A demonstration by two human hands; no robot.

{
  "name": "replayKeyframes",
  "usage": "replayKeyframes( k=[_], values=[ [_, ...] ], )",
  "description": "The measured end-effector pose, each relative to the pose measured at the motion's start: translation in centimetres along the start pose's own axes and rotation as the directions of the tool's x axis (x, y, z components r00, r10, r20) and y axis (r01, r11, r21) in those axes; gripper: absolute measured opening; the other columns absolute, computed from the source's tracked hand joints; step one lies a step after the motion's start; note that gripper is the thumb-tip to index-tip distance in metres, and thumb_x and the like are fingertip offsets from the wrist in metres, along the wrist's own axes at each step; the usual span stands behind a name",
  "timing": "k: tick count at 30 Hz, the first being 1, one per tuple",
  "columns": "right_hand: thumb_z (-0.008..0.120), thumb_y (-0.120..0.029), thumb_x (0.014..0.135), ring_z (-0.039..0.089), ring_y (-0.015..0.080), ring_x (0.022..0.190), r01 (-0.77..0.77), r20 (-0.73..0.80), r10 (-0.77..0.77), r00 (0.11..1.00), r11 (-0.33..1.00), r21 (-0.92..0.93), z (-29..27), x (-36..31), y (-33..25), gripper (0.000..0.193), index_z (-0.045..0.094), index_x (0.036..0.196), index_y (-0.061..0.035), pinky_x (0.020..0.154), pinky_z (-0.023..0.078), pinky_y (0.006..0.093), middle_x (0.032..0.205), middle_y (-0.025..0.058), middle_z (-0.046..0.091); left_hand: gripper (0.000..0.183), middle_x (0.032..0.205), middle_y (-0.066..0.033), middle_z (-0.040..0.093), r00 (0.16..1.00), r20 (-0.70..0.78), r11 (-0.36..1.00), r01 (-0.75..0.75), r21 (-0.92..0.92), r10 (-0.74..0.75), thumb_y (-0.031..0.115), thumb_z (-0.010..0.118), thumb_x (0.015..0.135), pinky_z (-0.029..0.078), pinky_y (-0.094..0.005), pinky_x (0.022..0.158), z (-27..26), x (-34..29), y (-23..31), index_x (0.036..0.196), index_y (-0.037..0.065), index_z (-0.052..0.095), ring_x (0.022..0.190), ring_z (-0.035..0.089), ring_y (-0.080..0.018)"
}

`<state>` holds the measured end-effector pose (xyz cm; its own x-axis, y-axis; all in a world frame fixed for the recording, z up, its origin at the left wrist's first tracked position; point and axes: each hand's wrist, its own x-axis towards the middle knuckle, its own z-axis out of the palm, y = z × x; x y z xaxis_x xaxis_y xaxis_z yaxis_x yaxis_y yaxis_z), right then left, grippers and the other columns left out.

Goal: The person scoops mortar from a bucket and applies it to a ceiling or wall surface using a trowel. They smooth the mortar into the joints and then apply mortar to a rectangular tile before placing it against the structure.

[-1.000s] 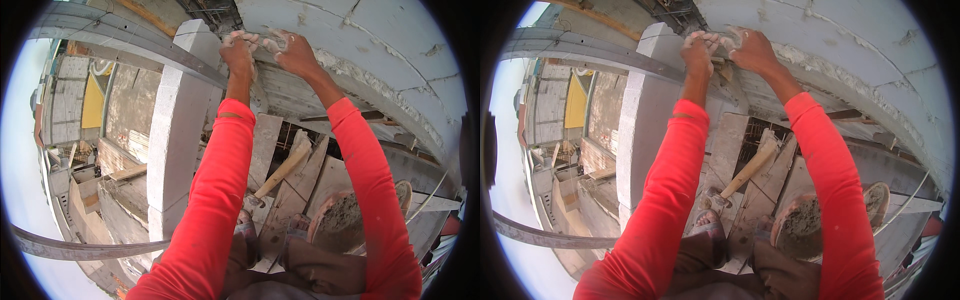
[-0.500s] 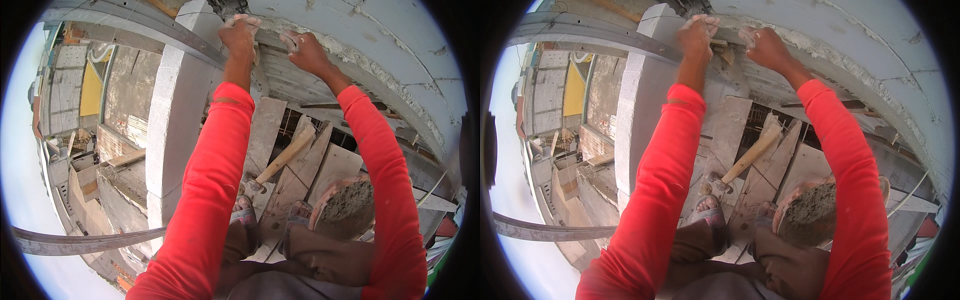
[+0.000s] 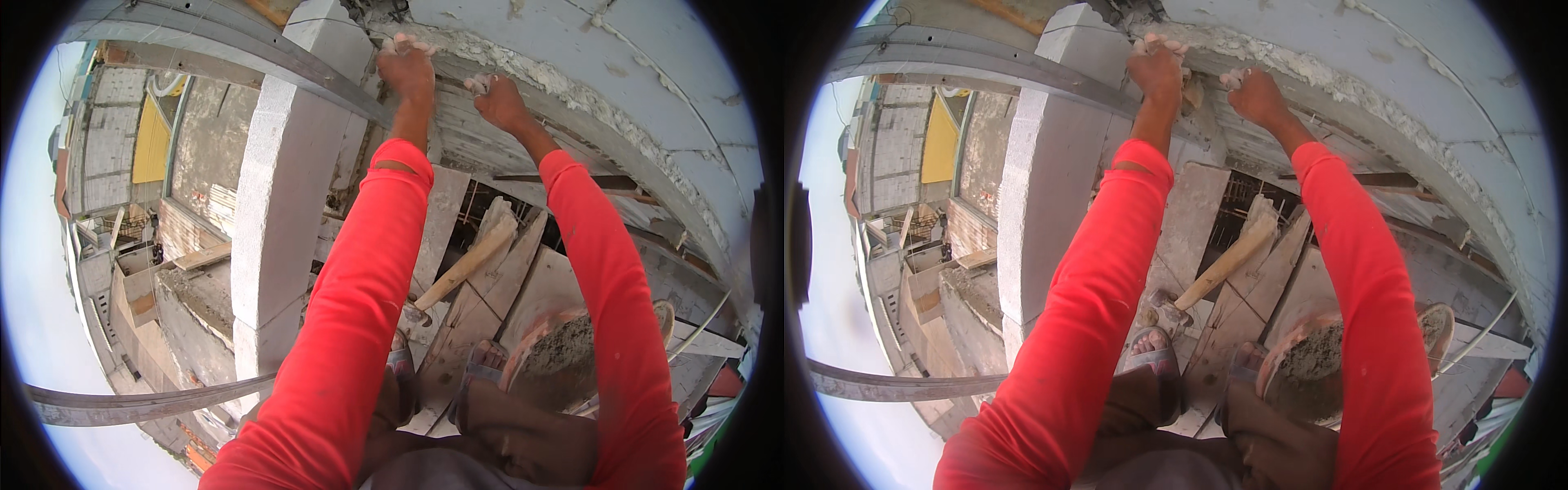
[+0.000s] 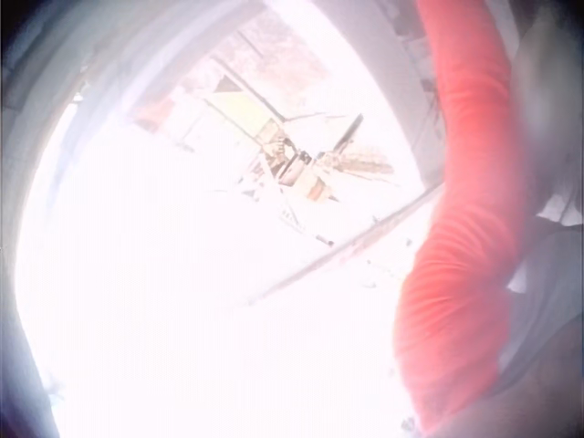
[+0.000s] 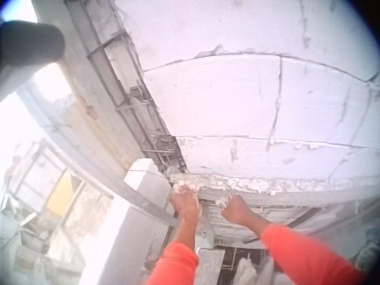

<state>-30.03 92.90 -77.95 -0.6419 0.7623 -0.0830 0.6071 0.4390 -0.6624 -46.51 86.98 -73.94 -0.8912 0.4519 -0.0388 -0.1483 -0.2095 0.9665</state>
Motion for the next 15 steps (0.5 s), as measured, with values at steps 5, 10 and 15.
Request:
replayKeyframes(
  k=[5,10,15],
  values=[
    [0.069,-0.021,0.088,0.072,0.0442,0.095,-0.072,0.031,0.068,0.997,0.988,0.134,1.7,-0.9,-0.7,0.037,0.071,0.113,0.0062,0.085,0.057,0.0478,0.101,0.0281,0.074,0.025,0.079,-0.0092,0.065,0.998,0.017,0.996,0.064,0.064,-0.065,0.018,0.049,0.113,0.055,-0.0316,0.063,-1.7,2.9,-1.9,0.105,-0.003,0.059,0.063,0.065,-0.0196],
    [0.068,-0.017,0.092,0.075,0.0315,0.077,-0.328,0.293,0.215,0.932,0.845,0.423,1.1,-1.4,-2.5,0.031,0.07,0.109,0.0087,0.069,0.06,0.0426,0.101,0.0219,0.076,0.024,0.077,-0.0074,0.061,0.999,-0.01,0.989,0.041,0.142,-0.04,0.016,0.049,0.113,0.051,-0.0319,0.057,-1.9,3.7,-2.1,0.102,-0.002,0.059,0.059,0.059,-0.0179],
    [0.071,-0.019,0.095,0.074,0.0257,0.068,-0.412,0.219,0.349,0.911,0.806,0.426,1.7,-0.7,-3.3,0.038,0.064,0.117,0.0104,0.057,0.057,0.0375,0.111,0.0206,0.075,0.026,0.087,-0.0155,0.071,0.994,-0.109,0.984,0.014,0.177,0.005,0.015,0.057,0.109,0.052,-0.0379,0.06,-1.8,3.8,-2.9,0.1,-0.006,0.068,0.067,0.066,-0.0246]
  ],
)
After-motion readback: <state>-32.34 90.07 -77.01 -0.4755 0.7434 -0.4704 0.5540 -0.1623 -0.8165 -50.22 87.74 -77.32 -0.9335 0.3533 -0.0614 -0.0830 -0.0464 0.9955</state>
